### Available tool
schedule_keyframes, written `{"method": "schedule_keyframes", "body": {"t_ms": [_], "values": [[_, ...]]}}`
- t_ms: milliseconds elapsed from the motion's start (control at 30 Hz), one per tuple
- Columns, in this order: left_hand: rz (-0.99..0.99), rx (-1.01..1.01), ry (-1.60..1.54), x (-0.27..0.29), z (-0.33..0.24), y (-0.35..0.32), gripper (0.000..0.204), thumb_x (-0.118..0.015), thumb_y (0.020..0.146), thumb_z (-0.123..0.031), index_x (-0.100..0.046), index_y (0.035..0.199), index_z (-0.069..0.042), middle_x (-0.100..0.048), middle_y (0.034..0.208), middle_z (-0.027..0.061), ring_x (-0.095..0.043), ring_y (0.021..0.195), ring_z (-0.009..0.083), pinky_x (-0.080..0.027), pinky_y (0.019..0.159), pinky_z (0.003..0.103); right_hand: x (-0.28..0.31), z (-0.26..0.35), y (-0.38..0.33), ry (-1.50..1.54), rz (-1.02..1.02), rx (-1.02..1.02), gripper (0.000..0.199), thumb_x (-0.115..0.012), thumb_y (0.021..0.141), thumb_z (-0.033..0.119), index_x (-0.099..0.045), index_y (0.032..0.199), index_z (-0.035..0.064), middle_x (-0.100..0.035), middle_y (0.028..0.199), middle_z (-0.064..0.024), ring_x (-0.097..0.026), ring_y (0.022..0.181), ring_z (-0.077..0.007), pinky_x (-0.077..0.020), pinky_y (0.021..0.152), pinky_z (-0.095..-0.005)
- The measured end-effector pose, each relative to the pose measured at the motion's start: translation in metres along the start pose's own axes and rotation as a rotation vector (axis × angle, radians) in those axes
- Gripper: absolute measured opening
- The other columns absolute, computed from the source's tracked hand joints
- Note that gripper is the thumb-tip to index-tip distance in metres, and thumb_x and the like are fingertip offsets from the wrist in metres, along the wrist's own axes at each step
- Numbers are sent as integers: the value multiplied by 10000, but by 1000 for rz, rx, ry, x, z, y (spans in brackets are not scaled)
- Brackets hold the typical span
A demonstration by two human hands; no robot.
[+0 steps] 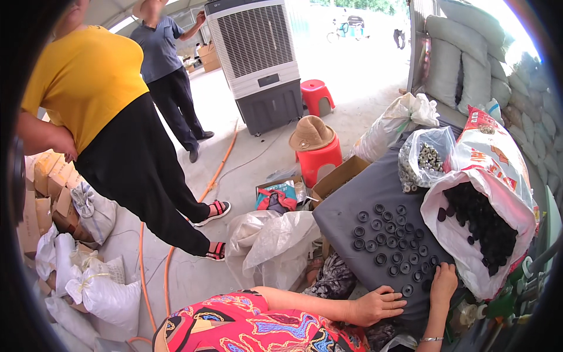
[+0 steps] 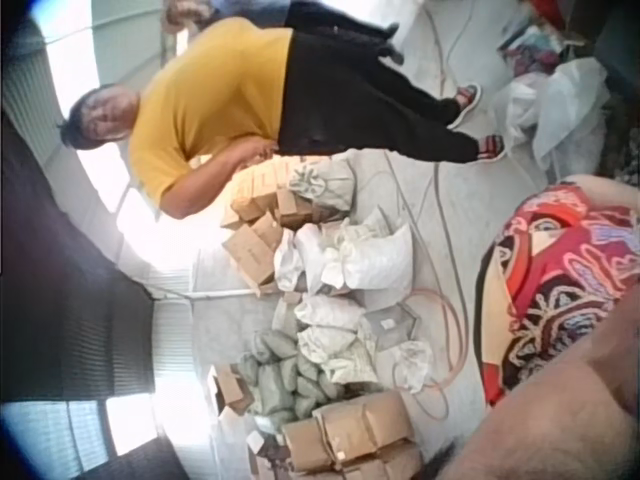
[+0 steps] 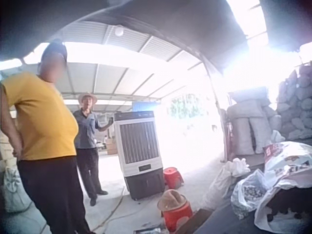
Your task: The person uses a manual press machine to attach metal shanks to black plastic buttons. They place a button under the press, operate the lever, and then arrange the finished buttons on a grey mat. The person also handles metal shanks and organizes the components on the work surface.
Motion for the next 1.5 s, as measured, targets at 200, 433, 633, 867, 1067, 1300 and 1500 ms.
{"method": "schedule_keyframes", "body": {"t_ms": [200, 433, 633, 867, 1067, 1300, 1500], "values": [[-27, -18, 13, -2, 1, -1, 427, -592, 721, -121, -620, 1130, -2, -580, 1280, 172, -530, 1189, 337, -386, 985, 488, -9, -3, 0, -95, -39, 50, 124, -611, 885, 126, -626, 944, 18, -580, 940, -180, -619, 777, -389, -491, 654, -465], [14, 8, 19, -4, 0, -3, 458, -568, 750, -114, -593, 1197, -16, -550, 1323, 159, -518, 1203, 334, -380, 1002, 504, -8, -1, -7, -135, -37, 66, 82, -600, 874, 102, -614, 880, 21, -571, 916, -182, -623, 757, -383, -496, 644, -459], [25, 34, -10, -2, 1, -1, 467, -584, 710, -109, -611, 1171, -37, -555, 1322, 144, -522, 1217, 314, -389, 999, 474, -9, 2, -8, -203, -76, 63, 72, -532, 854, 73, -588, 820, 43, -570, 833, -161, -629, 697, -373, -516, 608, -447], [39, 33, 47, 12, -3, 12, 478, -596, 682, -62, -634, 1159, -58, -607, 1259, 115, -571, 1142, 287, -402, 976, 450, 16, 7, -16, -145, -112, 62, 44, -539, 853, 84, -570, 854, 53, -556, 834, -149, -633, 734, -345, -512, 609, -452], [205, 66, 81, 23, -8, 32, 383, -585, 668, -54, -631, 1048, -57, -629, 1108, 119, -590, 1043, 304, -423, 897, 432, 49, -11, -58, 91, -165, -63, 152, -558, 897, 119, -616, 1027, 67, -593, 940, -160, -612, 780, -400, -498, 663, -495], [116, 29, 55, 8, -4, 18, 469, -640, 702, -7, -653, 1166, -74, -630, 1239, 96, -567, 1133, 296, -393, 957, 451, 65, -9, -87, 279, -23, -56, 223, -701, 805, 150, -653, 995, 46, -594, 886, -128, -622, 798, -344, -505, 713, -434], [123, 28, 46, 9, -3, 20, 458, -641, 695, -16, -656, 1149, -69, -634, 1234, 99, -570, 1133, 301, -394, 954, 457, 61, 5, -93, 147, 43, -25, 275, -743, 749, 152, -644, 982, 46, -576, 893, -115, -625, 796, -317, -516, 703, -411]]}}
Point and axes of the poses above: each hand's wrist, its own y-axis towards the middle knuckle, its own x-axis out of the back of the hand, z = x × y, the point moved 2 cm from there along y, towards the middle knuckle
